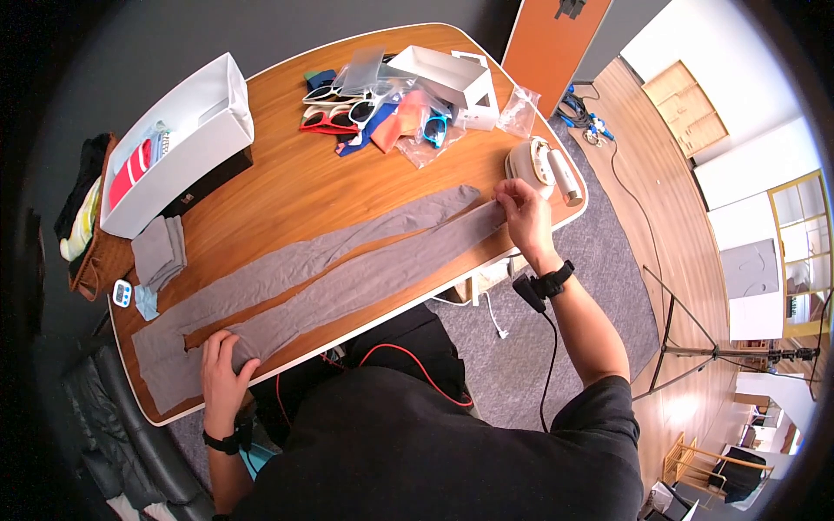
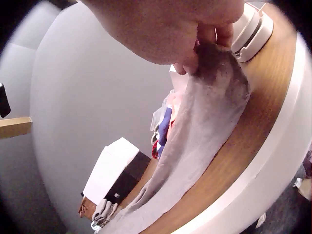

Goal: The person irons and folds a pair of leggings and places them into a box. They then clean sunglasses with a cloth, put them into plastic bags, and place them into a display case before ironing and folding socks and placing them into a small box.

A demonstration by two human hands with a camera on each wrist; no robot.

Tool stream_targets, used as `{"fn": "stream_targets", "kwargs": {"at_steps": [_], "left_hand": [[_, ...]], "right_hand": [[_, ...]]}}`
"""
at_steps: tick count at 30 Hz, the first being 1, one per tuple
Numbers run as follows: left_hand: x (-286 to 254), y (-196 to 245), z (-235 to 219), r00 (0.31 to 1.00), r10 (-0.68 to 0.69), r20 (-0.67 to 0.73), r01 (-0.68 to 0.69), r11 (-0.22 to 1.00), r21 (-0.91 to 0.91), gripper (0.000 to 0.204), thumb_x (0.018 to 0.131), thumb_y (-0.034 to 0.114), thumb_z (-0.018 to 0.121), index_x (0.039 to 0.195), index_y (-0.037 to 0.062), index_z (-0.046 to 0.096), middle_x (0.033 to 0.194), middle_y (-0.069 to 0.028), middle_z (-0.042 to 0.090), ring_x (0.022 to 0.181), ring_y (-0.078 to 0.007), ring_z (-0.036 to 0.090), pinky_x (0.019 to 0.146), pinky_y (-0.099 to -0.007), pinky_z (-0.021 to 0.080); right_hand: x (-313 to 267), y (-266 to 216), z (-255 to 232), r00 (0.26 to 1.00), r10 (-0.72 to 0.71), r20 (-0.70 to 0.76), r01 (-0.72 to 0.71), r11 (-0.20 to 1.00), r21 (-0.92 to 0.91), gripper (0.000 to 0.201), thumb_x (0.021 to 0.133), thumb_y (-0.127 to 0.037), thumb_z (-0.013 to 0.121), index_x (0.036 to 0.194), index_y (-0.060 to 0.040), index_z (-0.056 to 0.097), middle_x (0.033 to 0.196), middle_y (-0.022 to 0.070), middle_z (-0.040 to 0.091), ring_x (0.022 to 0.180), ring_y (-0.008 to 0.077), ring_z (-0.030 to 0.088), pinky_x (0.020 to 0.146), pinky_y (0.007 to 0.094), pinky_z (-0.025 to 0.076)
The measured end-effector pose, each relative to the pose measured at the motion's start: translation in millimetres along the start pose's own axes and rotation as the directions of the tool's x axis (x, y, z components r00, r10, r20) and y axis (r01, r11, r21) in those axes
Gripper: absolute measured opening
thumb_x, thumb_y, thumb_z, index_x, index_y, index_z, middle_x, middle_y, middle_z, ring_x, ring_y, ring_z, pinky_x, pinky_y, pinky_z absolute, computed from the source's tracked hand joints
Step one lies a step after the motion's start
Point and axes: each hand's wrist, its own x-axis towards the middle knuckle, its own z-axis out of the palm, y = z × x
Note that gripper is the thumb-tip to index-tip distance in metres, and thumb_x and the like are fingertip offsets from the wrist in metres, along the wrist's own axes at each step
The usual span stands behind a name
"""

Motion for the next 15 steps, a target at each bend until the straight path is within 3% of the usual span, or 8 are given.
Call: {"fn": "stream_targets", "kwargs": {"at_steps": [3,5,6,8,12,14,15], "left_hand": [[0.2,0.2,-0.1,1.000,-0.005,0.008,0.005,1.000,-0.003,0.054,0.083,0.023,0.086,0.125,-0.0030,0.065,0.132,-0.0178,0.059,0.125,-0.0406,0.057,0.106,-0.0492,0.048],[0.0,-0.1,-0.2,1.000,-0.002,0.008,0.002,1.000,0.008,0.055,0.083,0.024,0.086,0.126,-0.0032,0.064,0.132,-0.0180,0.059,0.126,-0.0405,0.057,0.106,-0.0492,0.048],[-0.1,0.2,-0.5,1.000,-0.001,0.008,0.001,1.000,0.009,0.055,0.083,0.024,0.086,0.126,-0.0032,0.064,0.132,-0.0180,0.059,0.126,-0.0405,0.057,0.106,-0.0492,0.048],[-0.4,1.0,-1.0,1.000,-0.013,0.017,0.013,1.000,0.016,0.054,0.084,0.024,0.086,0.125,-0.0033,0.065,0.133,-0.0179,0.059,0.126,-0.0403,0.056,0.106,-0.0492,0.048],[-0.4,-0.5,-1.7,1.000,-0.016,0.021,0.015,0.999,0.030,0.054,0.083,0.026,0.086,0.124,-0.0032,0.066,0.133,-0.0172,0.060,0.126,-0.0399,0.057,0.107,-0.0490,0.048],[-0.3,-1.9,-5.6,0.999,0.032,0.005,-0.032,0.999,0.031,0.055,0.083,0.027,0.087,0.124,-0.0028,0.066,0.132,-0.0162,0.062,0.124,-0.0396,0.058,0.106,-0.0488,0.048],[0.6,-2.5,-9.9,1.000,0.014,0.005,-0.015,0.999,0.044,0.055,0.083,0.027,0.087,0.124,-0.0028,0.066,0.132,-0.0162,0.062,0.124,-0.0396,0.058,0.106,-0.0488,0.048]], "right_hand": [[3.1,0.8,3.8,0.998,0.020,-0.064,-0.015,0.997,0.075,0.011,0.101,-0.007,0.070,0.109,-0.0027,0.076,0.094,0.0084,0.080,0.086,0.0159,0.076,0.079,0.0322,0.060],[6.5,-2.1,1.4,0.998,0.065,0.005,-0.064,0.988,-0.141,0.015,0.099,-0.007,0.069,0.112,-0.0050,0.076,0.097,0.0125,0.079,0.084,0.0243,0.077,0.078,0.0356,0.060],[9.3,6.7,2.6,0.998,0.065,0.004,-0.064,0.988,-0.141,0.015,0.099,-0.007,0.069,0.112,-0.0050,0.076,0.097,0.0125,0.079,0.084,0.0243,0.077,0.078,0.0356,0.060],[12.7,20.4,5.4,0.965,-0.257,0.056,0.256,0.866,-0.429,0.015,0.096,-0.006,0.067,0.108,-0.0067,0.075,0.096,0.0142,0.078,0.082,0.0348,0.076,0.077,0.0419,0.061],[8.1,7.5,8.0,0.963,-0.253,0.096,0.265,0.806,-0.530,0.013,0.091,-0.007,0.066,0.103,-0.0075,0.073,0.097,0.0119,0.076,0.088,0.0385,0.073,0.079,0.0465,0.060],[8.3,-2.2,10.6,0.913,-0.385,0.134,0.381,0.691,-0.614,0.010,0.091,-0.008,0.066,0.100,-0.0088,0.072,0.097,0.0089,0.072,0.098,0.0350,0.070,0.085,0.0468,0.057],[8.2,-8.9,12.8,0.909,-0.395,0.134,0.390,0.689,-0.612,0.010,0.094,-0.010,0.066,0.101,-0.0090,0.072,0.099,0.0086,0.071,0.105,0.0325,0.067,0.091,0.0459,0.054]]}}
